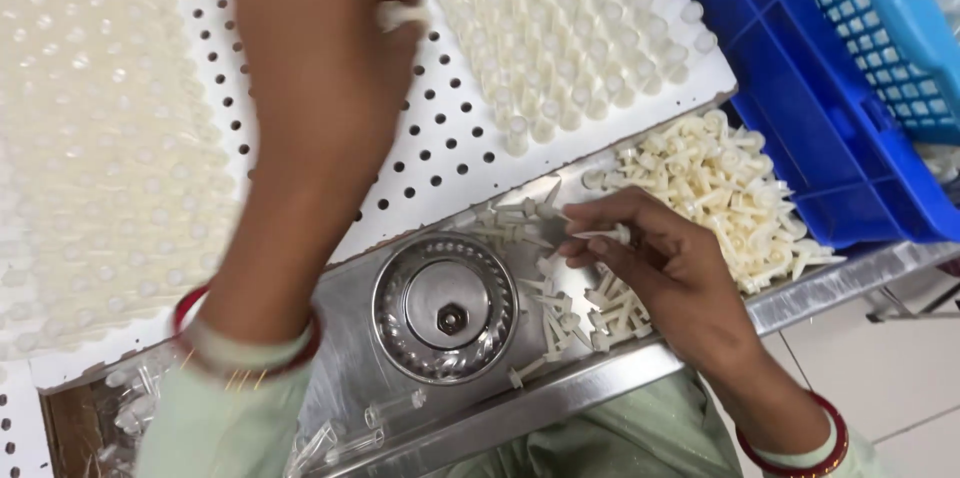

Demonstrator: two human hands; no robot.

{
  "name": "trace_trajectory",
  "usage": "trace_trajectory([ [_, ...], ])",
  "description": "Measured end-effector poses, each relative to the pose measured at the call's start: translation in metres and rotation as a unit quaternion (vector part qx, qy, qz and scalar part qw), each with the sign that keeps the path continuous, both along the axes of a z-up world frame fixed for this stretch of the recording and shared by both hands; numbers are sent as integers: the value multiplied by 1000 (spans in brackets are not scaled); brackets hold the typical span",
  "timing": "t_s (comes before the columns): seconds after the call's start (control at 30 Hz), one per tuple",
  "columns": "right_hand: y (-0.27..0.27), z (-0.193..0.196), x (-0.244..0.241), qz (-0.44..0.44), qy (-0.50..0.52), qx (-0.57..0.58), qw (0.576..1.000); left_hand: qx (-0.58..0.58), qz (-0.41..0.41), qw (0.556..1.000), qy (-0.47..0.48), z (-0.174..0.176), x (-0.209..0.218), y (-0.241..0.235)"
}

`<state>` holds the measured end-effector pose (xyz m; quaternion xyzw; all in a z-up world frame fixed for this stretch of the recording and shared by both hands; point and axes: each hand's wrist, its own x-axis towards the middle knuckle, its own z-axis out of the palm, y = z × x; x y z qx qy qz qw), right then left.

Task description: The person is assembling small plastic tubes with white caps and placing them into a perforated holding tray at a manufacturing workstation.

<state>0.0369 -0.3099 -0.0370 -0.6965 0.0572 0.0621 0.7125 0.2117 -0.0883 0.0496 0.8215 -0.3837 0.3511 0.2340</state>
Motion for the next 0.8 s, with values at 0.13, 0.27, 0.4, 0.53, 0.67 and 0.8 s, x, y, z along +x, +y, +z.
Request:
trace_trajectory([
  [0.13, -6, -10, -6, -26, -5, 5, 1000, 11, -8, 1000, 10, -44, 35, -18],
  [0.27, -5, -15, -10, -35, -45, 4, 998, 39, 1, 998, 50, -44, 14, -6],
  [0.4, -1, -19, -8, -61, -53, 80, 993, 63, 23, 995, 73, -25, -4, 15],
  [0.53, 1, -9, -13, -60, -29, -9, 998, 79, 53, 989, 113, -9, -36, 34],
  [0.67, 12, -4, -27, -78, -99, -146, 981, 121, 112, 967, 194, 0, -93, 72],
  [0.8, -4, -29, -36, -86, -145, -137, 976, 148, 130, 948, 250, 27, -161, 102],
])
